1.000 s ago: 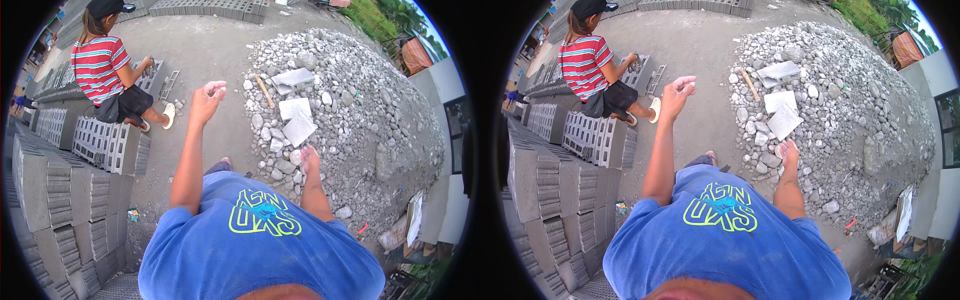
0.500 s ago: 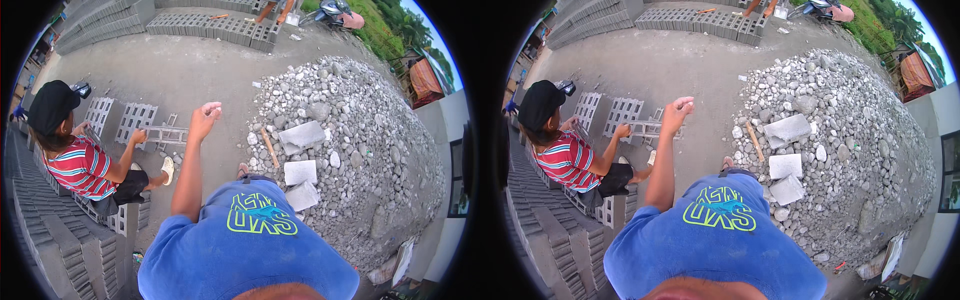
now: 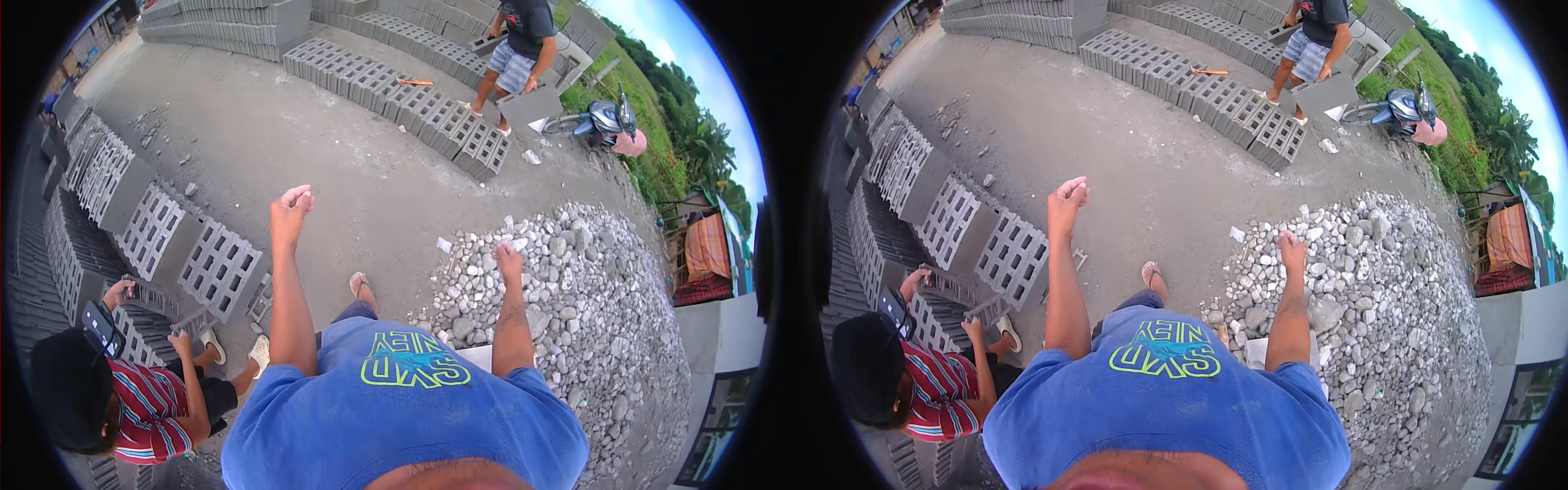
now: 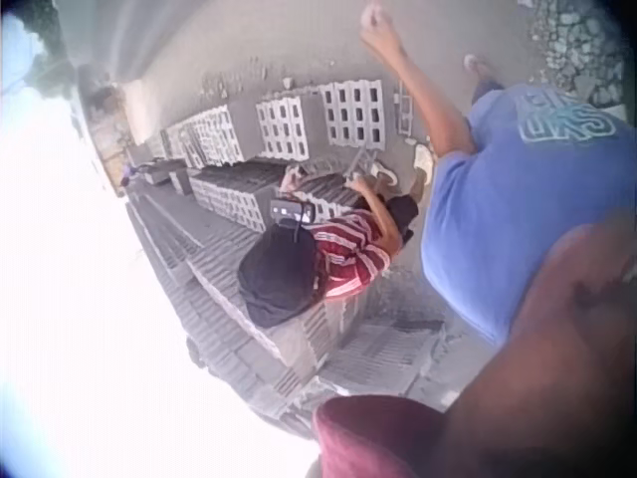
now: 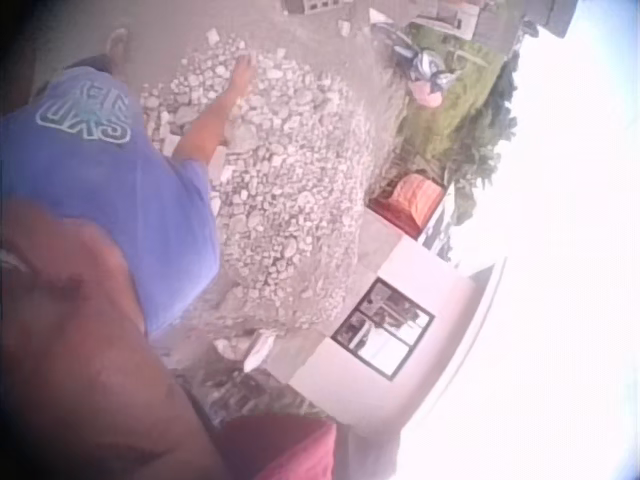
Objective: The person picks up hollow concrete blocks from a large stack and places them onto a separate pile. They handle the blocks one at a time, moving between stacks and walking through the yard to place blocks in different locations.
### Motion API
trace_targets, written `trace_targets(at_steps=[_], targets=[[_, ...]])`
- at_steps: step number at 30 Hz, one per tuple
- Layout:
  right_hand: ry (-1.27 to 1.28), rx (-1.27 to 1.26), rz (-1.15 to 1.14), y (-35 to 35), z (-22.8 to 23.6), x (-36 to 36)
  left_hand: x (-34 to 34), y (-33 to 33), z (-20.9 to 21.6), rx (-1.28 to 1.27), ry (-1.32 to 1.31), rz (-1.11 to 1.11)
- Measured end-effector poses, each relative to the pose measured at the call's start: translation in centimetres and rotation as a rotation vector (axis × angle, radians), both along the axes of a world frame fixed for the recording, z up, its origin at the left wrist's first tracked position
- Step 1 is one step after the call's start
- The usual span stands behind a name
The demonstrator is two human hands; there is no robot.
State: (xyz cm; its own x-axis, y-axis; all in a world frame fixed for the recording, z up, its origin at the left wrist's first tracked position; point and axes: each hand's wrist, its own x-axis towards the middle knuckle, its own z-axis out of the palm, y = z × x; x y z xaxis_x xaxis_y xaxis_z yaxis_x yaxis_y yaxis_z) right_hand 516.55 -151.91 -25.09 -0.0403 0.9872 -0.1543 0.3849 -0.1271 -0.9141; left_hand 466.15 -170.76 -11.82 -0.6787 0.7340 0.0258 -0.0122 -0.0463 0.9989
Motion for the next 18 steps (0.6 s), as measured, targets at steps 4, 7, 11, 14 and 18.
trace_targets(at_steps=[4,7,11,14,18], targets=[[-0.117,-0.140,0.048,4.5,-6.2,-4.9,-7.8,10.4,2.5,-0.011,0.036,0.057],[-0.212,-0.574,-0.026,3.3,-9.5,-7.5,-13.5,15.0,5.2,-0.013,0.061,0.095],[-0.180,-0.962,-0.196,3.0,-12.4,-11.1,-23.9,22.1,6.2,0.025,0.088,0.162],[-0.255,-1.059,-0.117,9.3,-13.4,-16.6,-32.8,26.8,5.7,0.063,0.112,0.255],[-0.293,-0.950,0.012,26.4,-14.1,-29.9,-43.7,31.9,4.1,0.047,0.090,0.383]])
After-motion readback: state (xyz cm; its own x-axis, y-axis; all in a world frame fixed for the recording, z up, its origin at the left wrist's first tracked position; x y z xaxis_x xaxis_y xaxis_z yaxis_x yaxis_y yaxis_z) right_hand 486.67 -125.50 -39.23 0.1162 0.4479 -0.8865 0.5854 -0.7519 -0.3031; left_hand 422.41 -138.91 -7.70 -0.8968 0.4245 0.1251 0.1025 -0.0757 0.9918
